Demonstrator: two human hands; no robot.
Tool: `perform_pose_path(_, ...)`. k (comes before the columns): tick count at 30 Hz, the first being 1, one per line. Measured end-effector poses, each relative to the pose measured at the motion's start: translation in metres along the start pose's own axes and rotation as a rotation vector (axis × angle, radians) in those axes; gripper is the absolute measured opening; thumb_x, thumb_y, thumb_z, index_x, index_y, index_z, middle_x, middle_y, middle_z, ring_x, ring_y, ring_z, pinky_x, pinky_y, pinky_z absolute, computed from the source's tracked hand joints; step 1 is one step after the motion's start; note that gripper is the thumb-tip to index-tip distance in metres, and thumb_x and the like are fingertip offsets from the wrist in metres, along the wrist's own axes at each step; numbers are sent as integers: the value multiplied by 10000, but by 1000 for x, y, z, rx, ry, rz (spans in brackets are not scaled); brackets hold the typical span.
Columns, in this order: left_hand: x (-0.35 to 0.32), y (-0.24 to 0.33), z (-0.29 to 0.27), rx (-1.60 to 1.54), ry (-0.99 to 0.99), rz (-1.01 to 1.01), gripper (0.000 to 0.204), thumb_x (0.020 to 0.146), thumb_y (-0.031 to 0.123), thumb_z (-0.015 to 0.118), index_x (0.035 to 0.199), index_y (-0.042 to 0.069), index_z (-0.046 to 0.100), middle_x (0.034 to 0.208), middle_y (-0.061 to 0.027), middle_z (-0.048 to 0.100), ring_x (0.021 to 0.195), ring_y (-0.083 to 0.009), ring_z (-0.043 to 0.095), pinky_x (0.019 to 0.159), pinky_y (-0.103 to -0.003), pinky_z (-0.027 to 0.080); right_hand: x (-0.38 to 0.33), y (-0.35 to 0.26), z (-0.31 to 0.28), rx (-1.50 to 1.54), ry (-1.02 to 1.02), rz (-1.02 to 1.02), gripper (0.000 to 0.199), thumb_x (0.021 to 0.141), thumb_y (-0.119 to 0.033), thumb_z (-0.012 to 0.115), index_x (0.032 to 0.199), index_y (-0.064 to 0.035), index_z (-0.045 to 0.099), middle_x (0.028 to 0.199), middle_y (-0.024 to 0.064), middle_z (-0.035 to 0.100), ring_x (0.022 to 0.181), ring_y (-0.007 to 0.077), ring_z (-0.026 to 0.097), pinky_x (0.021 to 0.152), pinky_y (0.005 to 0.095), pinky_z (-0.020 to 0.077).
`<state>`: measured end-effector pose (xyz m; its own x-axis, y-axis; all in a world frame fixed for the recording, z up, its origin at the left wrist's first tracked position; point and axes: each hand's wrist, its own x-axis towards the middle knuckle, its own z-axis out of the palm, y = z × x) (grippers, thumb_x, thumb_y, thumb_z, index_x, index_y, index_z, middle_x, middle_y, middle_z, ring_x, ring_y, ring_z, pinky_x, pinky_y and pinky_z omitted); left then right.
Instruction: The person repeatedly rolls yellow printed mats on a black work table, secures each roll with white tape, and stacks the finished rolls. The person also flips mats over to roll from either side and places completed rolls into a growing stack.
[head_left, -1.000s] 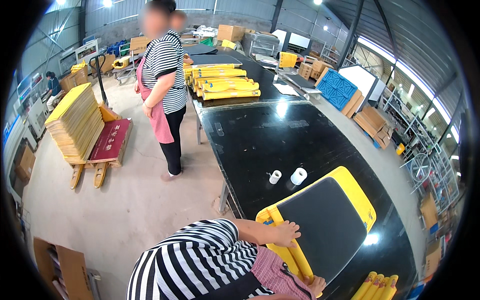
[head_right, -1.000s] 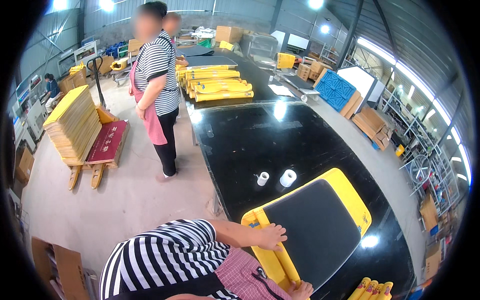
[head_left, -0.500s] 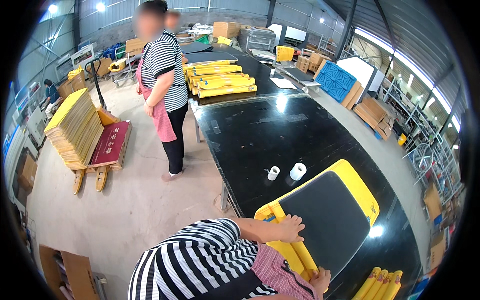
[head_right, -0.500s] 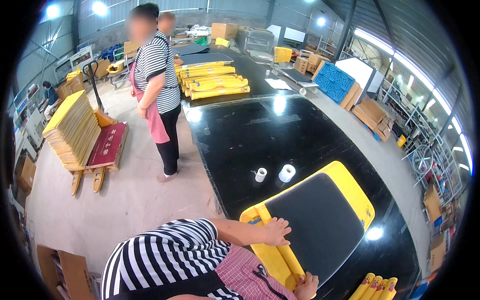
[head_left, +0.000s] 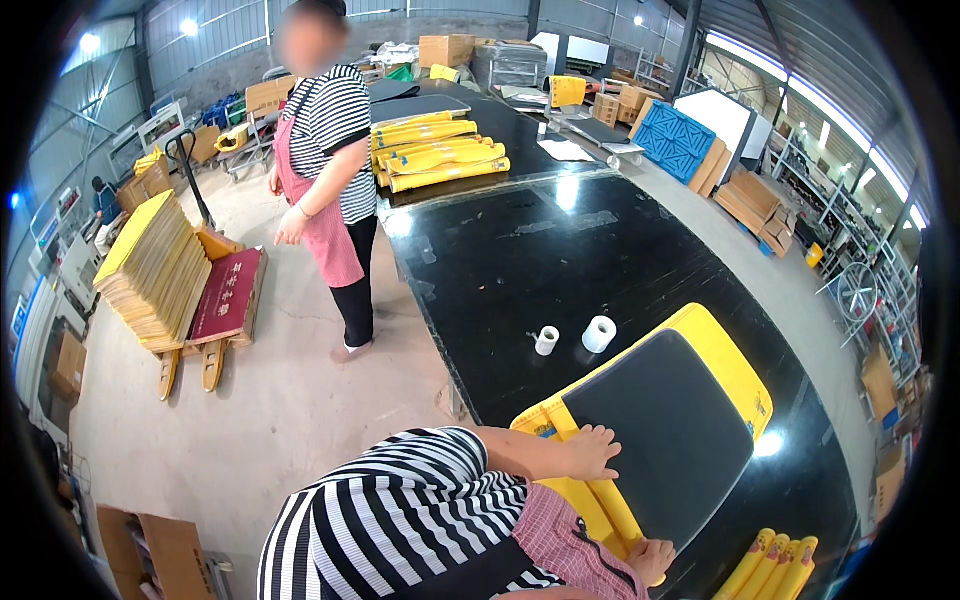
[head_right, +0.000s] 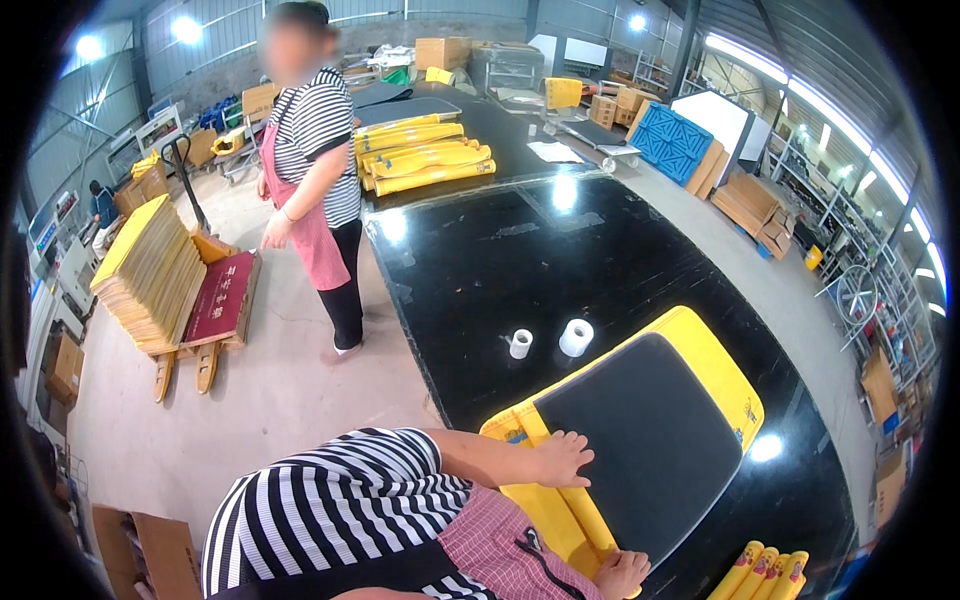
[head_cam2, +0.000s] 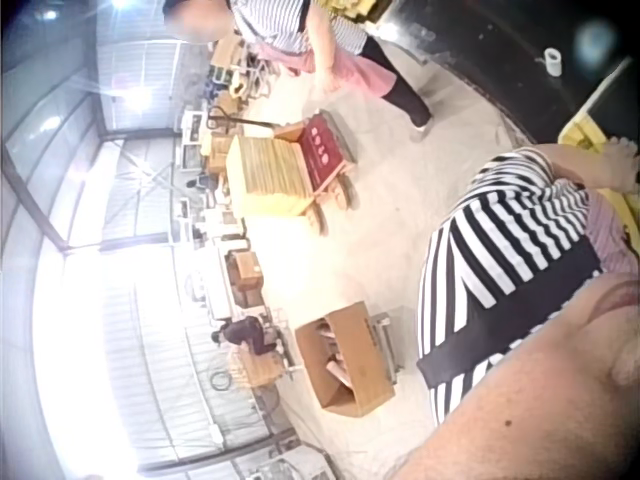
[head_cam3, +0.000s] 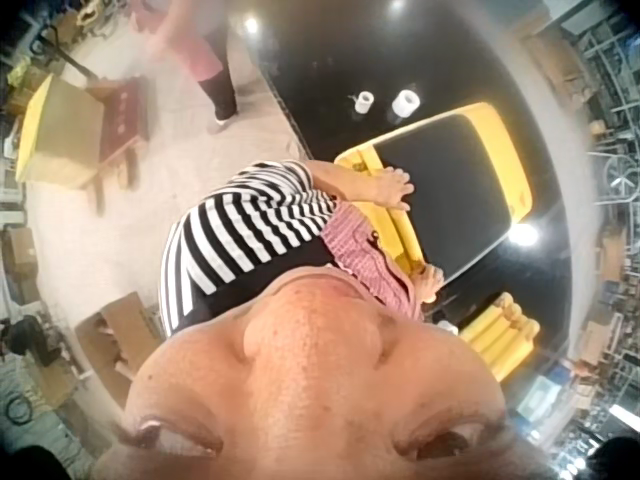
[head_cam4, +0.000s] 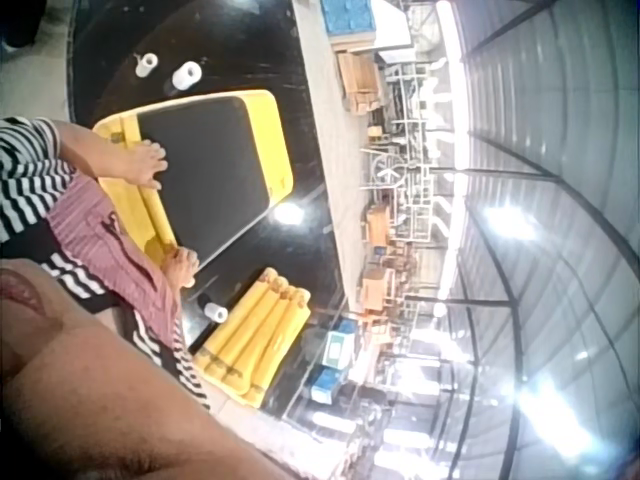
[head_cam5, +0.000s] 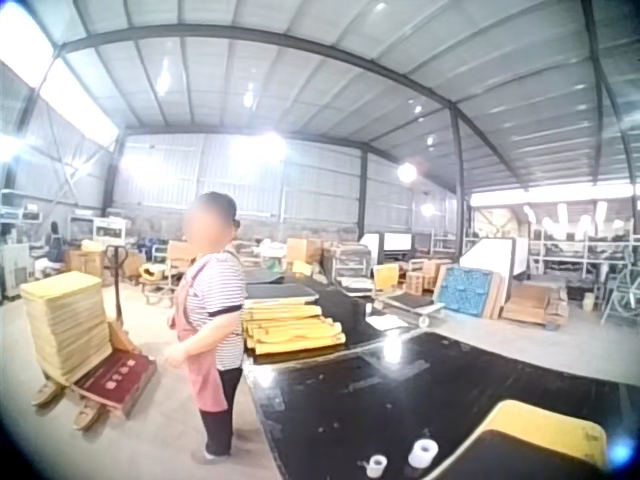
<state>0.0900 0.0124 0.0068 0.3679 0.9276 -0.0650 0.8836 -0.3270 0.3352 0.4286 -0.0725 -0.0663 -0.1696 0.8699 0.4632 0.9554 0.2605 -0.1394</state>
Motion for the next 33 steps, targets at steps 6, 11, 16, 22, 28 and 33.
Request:
perform_pose_path(6, 14, 1, -10, -26, -105, -10, 614, 1021, 557, 553, 1385, 63, 548, 1346, -197, 553, 1289, -349, 517, 1071, -497, 412, -2, -7, -4, 12, -23, 33, 309, 879, -311, 718, 956, -25, 631, 991, 171, 566, 1002, 398, 545, 892, 502, 454)
perform_pose_path(11, 21, 1, -6, -22, -73, -21, 616, 999, 560, 589, 1341, 48, 571, 1291, -198, 583, 1244, -358, 563, 1036, -494, 456, 5, -19, -14, 32, -41, 90, 460, 900, -468, 705, 994, -31, 599, 992, 163, 559, 1000, 395, 540, 898, 501, 439)
perform_pose_path(16, 23, 2, -8, -38, -88, -33, 629, 999, 561, 590, 1352, 40, 566, 1312, -200, 586, 1258, -364, 566, 1050, -490, 459, 4, -12, -7, 30, -48, 105, 555, 930, -585, 636, 954, -34, 573, 963, 160, 551, 976, 394, 542, 880, 501, 432)
perform_pose_path(22, 24, 3, -13, -51, -139, -43, 668, 1007, 580, 571, 1415, 52, 543, 1357, -196, 587, 1289, -351, 573, 1074, -479, 456, 2, -3, 4, -5, -12, 69, 627, 967, -664, 535, 939, -39, 571, 945, 164, 556, 952, 399, 548, 863, 502, 433)
perform_pose_path(28, 25, 2, -13, -58, -143, -51, 654, 1008, 574, 574, 1399, 51, 554, 1343, -186, 596, 1288, -344, 578, 1070, -479, 458, 4, -7, 2, -10, 4, 60, 598, 967, -640, 550, 942, -43, 573, 945, 162, 559, 952, 397, 550, 864, 497, 436)
perform_pose_path(33, 26, 1, -9, -58, -118, -45, 643, 1009, 574, 574, 1384, 52, 562, 1326, -181, 603, 1277, -345, 581, 1067, -480, 457, 4, -6, 2, -20, -12, 64, 564, 963, -610, 573, 953, -46, 577, 948, 155, 562, 955, 390, 553, 871, 492, 439)
